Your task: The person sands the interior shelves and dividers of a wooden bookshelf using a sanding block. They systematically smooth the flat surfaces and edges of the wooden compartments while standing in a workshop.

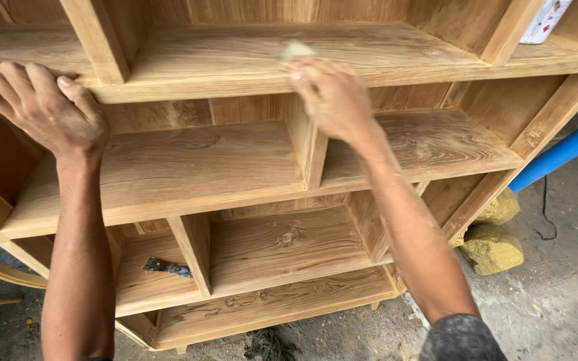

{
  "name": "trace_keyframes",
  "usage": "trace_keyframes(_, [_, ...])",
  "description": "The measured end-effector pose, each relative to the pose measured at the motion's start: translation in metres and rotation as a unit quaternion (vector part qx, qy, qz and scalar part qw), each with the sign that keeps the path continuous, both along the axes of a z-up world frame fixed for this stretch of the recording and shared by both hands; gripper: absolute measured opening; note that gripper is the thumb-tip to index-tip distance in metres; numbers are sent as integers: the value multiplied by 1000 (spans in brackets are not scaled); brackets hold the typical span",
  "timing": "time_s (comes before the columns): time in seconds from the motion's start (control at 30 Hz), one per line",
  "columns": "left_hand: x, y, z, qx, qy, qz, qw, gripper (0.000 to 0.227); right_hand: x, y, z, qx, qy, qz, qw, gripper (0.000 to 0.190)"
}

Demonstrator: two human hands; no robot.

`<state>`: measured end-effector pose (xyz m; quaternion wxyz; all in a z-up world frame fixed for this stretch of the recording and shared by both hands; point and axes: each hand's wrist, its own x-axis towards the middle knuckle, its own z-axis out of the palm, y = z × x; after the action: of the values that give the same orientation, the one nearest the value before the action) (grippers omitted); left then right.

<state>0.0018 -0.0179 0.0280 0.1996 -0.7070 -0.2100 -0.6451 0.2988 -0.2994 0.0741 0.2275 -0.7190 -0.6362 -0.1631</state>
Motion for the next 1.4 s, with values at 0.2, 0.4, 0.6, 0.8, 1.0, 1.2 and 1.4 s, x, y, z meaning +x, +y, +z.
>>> trace_keyframes(0.2, [13,-18,2,-25,-99,11,995,17,36,-24,-29,150,0,-272,951,81])
trace_keyframes(0.4, [-6,-3,13,44,-27,-37,998,25,-113,93,-49,222,-138,-44,964,45])
trace_keyframes(0.6, [8,4,9,18,-79,-26,996,45,32,-9,-62,240,-43,-263,934,57])
trace_keyframes(0.8, [7,-7,13,35,-58,-44,997,58,-33,49,-116,187,-170,-129,959,66])
trace_keyframes(1.0, [5,-13,15,-15,-78,-6,997,12,4,24,-111,361,15,-321,875,61])
trace_keyframes(1.2, [5,-24,23,-41,-50,17,998,18,24,18,-106,285,-78,-294,909,54])
trace_keyframes(1.4, [14,-29,22,-34,-57,6,998,12,54,-21,-109,256,-171,-209,928,54])
